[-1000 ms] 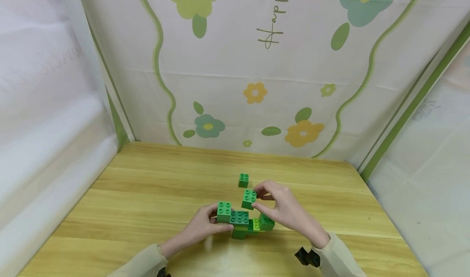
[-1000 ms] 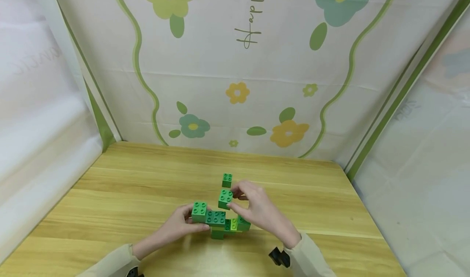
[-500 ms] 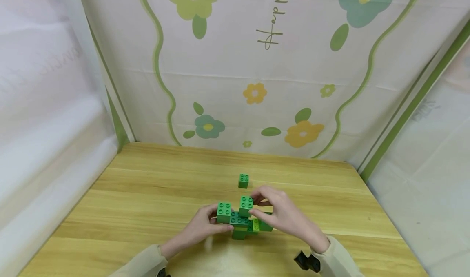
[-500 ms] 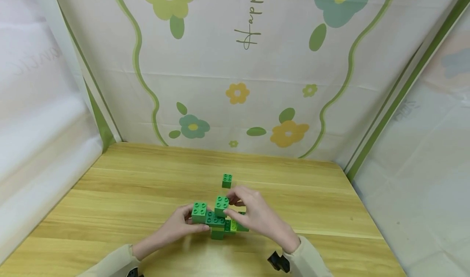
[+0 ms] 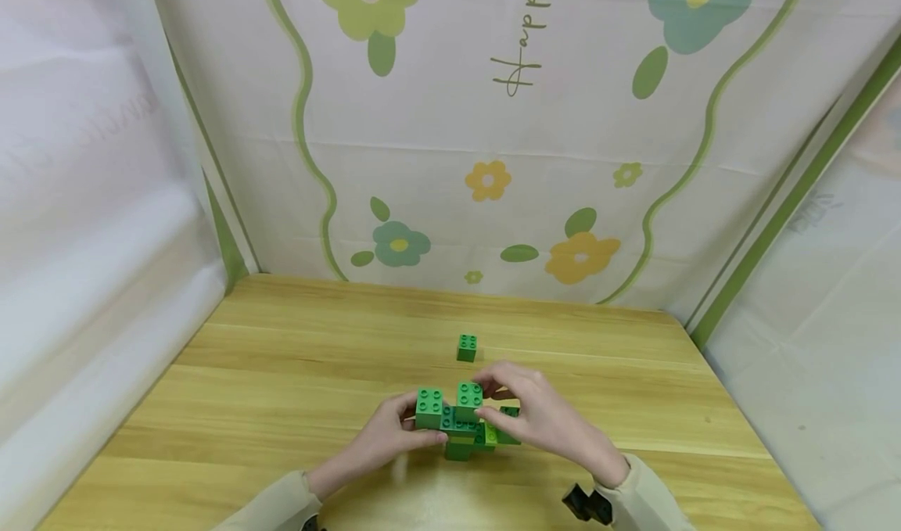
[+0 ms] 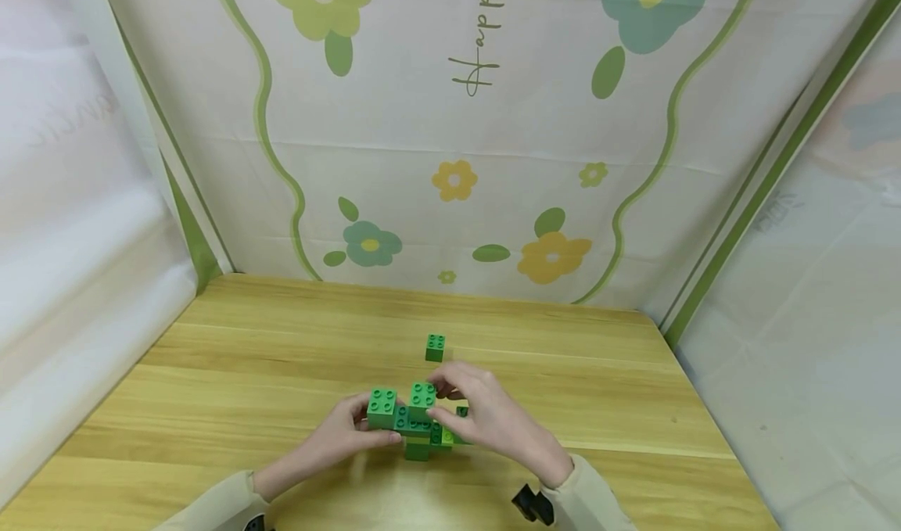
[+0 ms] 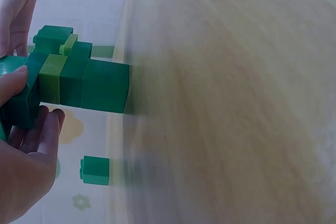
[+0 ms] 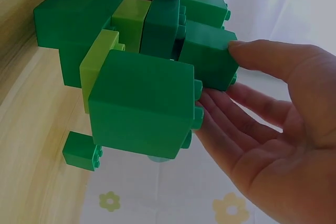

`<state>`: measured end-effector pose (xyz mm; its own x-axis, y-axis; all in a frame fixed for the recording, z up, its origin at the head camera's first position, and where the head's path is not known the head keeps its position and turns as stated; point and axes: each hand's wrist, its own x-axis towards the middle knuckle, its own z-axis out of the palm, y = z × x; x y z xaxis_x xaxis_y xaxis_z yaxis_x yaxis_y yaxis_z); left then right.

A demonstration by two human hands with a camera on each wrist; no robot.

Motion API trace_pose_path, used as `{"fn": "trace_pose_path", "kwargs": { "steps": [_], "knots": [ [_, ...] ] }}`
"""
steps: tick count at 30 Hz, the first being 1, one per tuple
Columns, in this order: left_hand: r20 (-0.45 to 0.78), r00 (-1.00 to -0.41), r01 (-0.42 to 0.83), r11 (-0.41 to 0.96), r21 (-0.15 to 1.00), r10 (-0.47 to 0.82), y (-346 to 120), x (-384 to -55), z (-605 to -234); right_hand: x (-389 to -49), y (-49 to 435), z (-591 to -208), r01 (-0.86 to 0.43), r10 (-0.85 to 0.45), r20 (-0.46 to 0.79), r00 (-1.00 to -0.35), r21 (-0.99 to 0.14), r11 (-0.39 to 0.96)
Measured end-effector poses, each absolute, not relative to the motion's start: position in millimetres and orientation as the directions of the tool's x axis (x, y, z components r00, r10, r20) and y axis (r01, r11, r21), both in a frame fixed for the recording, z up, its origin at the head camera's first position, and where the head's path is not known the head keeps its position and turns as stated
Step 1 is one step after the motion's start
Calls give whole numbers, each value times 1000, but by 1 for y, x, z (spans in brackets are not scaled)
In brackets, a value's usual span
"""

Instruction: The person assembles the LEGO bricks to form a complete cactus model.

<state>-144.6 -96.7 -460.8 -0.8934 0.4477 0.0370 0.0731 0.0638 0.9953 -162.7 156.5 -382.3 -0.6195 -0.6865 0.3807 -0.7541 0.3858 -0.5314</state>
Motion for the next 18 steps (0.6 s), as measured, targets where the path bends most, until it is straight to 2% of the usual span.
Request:
{"fn": "trace_pose_path", "kwargs": {
  "steps": [5, 18],
  "knots": [
    [40, -891, 74, 59, 996, 451, -97, -145, -462, -162, 157, -382, -790, -705, 407, -580, -491, 367],
    [39, -896, 71, 55, 996, 441, -96, -145, -464, -159, 153, -381, -796, -732, 380, -565, -485, 363]
  ]
}}
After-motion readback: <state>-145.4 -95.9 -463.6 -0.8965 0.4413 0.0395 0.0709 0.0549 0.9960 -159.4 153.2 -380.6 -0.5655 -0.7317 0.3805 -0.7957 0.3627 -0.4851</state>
